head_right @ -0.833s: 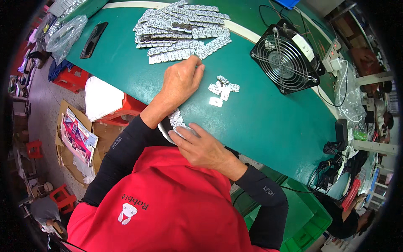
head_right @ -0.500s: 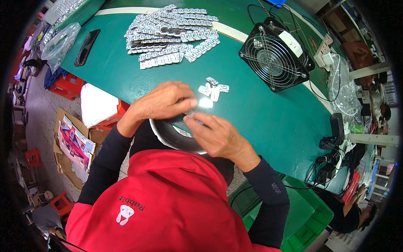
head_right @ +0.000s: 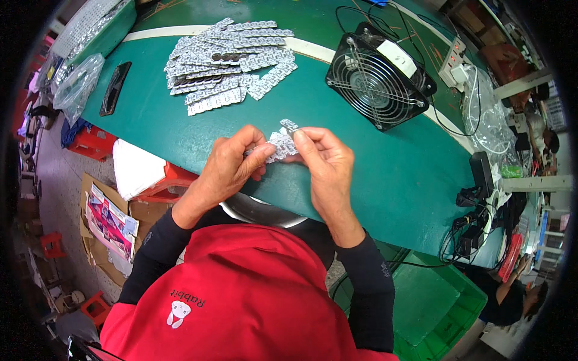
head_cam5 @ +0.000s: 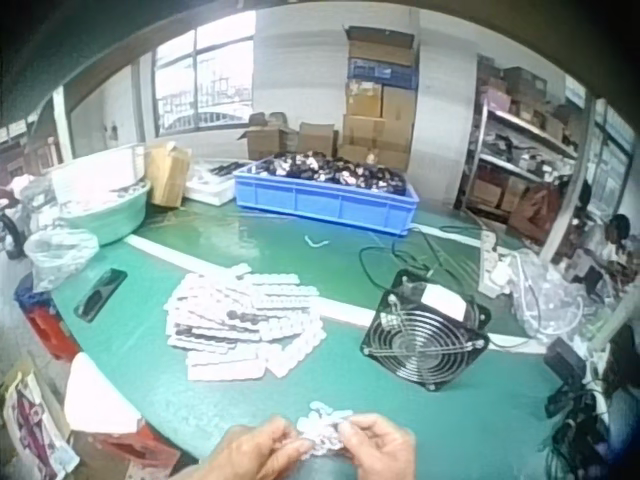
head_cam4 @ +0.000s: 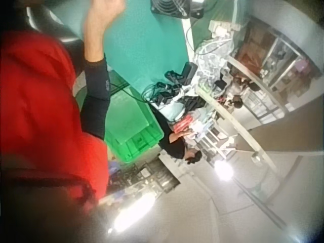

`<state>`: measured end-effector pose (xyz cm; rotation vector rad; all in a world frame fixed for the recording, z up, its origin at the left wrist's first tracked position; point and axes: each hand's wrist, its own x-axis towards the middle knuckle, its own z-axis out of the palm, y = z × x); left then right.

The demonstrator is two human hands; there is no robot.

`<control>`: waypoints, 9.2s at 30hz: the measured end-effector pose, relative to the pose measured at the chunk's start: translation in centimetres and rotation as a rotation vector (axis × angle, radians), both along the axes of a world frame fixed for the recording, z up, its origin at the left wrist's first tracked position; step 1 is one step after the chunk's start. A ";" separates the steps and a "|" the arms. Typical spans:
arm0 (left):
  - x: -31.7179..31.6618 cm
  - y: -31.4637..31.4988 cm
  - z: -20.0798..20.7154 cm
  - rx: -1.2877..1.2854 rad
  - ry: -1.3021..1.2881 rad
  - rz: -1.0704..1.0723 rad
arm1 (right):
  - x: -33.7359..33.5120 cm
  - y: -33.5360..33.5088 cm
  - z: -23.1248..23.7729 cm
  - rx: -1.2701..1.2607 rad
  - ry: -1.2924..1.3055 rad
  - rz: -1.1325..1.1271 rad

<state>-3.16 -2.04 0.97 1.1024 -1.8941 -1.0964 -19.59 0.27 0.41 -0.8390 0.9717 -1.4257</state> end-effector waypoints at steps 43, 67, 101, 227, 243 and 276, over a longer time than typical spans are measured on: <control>-1.6 0.4 -1.1 -0.167 -0.196 0.169 | 1.2 -2.2 -1.7 0.039 0.118 0.039; -1.2 -1.4 -0.8 0.154 0.038 0.233 | 1.3 -3.4 -0.7 -0.168 0.616 -0.243; -0.3 -1.7 0.3 0.317 0.056 -0.180 | 1.0 -1.8 -1.5 0.019 0.157 0.069; -1.2 -2.6 -1.0 -0.350 -0.081 0.076 | 1.1 -3.3 -2.3 -0.212 0.241 -0.073; -2.0 -1.3 -1.5 -0.305 -0.245 0.091 | 0.9 -3.3 -2.6 -0.010 0.220 -0.041; -1.0 -1.5 -0.7 0.510 0.261 -0.033 | 0.2 -2.8 -2.3 0.042 0.019 0.159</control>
